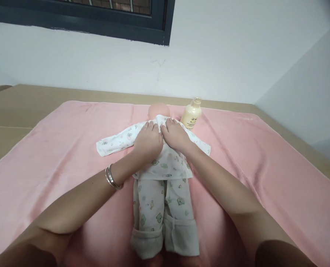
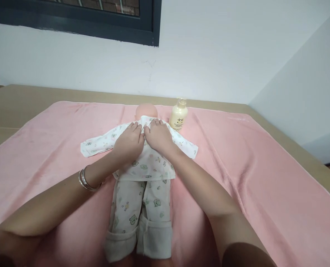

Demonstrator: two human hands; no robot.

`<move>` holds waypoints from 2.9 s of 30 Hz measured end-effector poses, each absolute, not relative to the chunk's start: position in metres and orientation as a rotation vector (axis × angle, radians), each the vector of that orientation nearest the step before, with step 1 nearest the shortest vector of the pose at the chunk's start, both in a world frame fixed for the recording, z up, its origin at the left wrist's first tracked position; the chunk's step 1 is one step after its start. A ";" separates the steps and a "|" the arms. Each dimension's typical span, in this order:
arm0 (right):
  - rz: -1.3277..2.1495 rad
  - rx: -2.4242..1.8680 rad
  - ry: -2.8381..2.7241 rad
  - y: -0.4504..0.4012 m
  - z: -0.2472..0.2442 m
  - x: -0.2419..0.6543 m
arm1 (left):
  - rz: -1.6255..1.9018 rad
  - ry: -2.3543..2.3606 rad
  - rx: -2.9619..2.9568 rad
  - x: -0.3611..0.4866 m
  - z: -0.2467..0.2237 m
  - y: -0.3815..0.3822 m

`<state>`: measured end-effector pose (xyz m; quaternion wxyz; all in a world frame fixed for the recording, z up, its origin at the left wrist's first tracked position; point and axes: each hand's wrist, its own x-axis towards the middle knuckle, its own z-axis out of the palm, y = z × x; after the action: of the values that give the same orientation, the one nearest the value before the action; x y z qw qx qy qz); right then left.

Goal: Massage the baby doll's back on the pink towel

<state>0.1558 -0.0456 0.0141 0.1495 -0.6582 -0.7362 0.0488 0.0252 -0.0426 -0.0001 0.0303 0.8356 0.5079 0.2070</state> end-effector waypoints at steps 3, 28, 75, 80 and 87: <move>0.061 -1.854 -2.174 -0.057 0.014 0.149 | 0.605 1.580 2.450 0.020 0.006 -0.029; 0.302 -1.619 -1.926 -0.039 0.010 0.159 | 1.081 1.476 2.247 0.013 -0.022 -0.016; -0.156 -1.815 -1.827 -0.029 0.080 0.254 | 1.120 0.782 1.465 0.079 0.055 -0.025; -0.144 -1.930 -1.968 -0.015 0.060 0.251 | 1.004 0.655 0.875 0.124 0.065 0.021; -0.300 -1.966 -1.888 -0.012 0.054 0.244 | 0.939 0.448 0.563 0.132 0.070 0.039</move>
<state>0.2435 -0.0115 0.0541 0.1986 -0.7027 -0.6748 -0.1071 0.1325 0.0386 0.0695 0.8300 0.2656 0.2113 0.4426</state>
